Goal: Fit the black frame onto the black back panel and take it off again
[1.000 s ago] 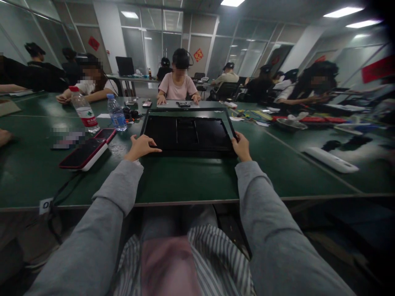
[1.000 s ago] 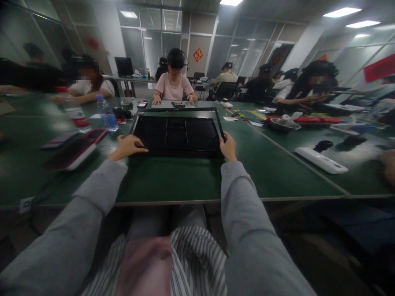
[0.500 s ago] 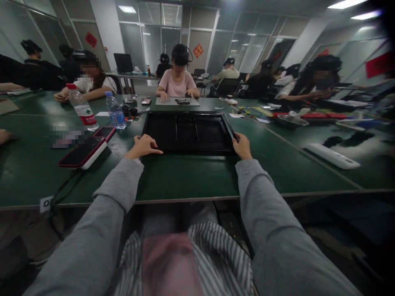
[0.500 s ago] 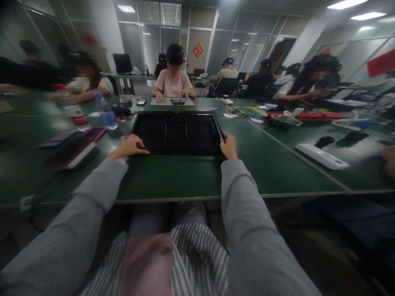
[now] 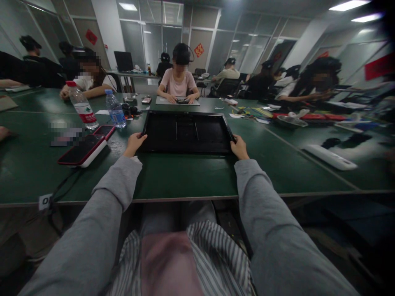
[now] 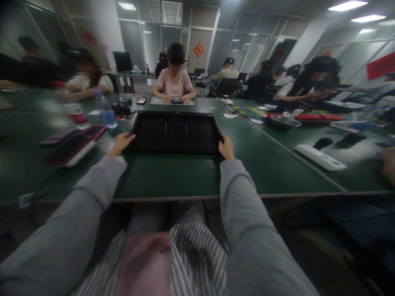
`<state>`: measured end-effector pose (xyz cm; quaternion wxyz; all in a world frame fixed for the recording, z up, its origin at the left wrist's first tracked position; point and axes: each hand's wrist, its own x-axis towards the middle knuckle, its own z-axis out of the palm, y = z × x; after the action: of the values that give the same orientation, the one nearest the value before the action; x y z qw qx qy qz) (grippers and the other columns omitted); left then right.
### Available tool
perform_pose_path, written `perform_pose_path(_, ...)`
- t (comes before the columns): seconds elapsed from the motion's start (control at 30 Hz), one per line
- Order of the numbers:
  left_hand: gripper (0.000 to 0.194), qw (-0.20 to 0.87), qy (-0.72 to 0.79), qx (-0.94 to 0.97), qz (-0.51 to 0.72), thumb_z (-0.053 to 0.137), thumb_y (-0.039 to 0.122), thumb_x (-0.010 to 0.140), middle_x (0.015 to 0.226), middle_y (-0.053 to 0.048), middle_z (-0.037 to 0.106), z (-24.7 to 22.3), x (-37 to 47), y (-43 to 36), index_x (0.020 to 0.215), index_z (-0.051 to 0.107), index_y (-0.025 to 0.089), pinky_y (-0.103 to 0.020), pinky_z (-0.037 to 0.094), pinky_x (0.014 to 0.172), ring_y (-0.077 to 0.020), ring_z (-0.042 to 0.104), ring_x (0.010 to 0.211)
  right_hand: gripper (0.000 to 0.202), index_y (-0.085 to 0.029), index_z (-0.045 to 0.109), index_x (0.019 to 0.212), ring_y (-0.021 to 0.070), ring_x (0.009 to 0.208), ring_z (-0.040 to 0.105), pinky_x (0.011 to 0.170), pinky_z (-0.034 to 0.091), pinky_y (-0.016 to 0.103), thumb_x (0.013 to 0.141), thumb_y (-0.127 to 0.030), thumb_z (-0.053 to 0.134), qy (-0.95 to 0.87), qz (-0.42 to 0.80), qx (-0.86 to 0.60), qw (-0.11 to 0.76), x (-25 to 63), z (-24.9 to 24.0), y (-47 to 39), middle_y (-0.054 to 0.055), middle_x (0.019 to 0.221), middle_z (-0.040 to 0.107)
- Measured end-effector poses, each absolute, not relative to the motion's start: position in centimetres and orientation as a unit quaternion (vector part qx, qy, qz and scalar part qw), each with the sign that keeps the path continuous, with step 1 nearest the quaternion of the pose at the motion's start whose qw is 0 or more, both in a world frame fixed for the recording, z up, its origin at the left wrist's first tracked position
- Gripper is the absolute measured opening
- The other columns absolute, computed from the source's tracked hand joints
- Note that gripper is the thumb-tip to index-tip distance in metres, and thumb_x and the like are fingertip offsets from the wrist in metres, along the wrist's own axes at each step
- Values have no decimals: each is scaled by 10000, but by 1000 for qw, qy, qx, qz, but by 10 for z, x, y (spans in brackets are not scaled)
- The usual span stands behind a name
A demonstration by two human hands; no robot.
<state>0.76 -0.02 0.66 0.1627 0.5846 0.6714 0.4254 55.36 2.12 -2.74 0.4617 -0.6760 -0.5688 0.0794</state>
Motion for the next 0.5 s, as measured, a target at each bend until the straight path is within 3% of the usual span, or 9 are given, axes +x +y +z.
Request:
perform_pose_path(0.1,358,169,693,559,423,712,393,907,1123,-141,811,4,4,3,1175,787,168,-437,540,1044,-356,718,1197,557,-156,689,1376,341,1318,675,1227,471,557,830,-230,609,-571,81,-671,466,550,-30,24,185,1344,746)
perform_pose_path(0.27,414,101,714,577,383,549,382,986,1291,-210,770,1,1,2,1238,776,145,-467,488,1112,-357,695,1250,575,-146,678,1416,344,1347,666,1240,465,566,857,-269,618,-574,83,-673,460,536,-31,28,191,1376,736)
perform_pose_path(0.5,381,45,729,593,339,482,378,1036,1207,-216,767,3,5,-4,1196,765,179,-506,481,1108,-397,684,1232,568,-148,695,1430,379,1353,662,1235,455,607,884,-266,591,-565,57,-692,446,525,-27,21,190,1365,754)
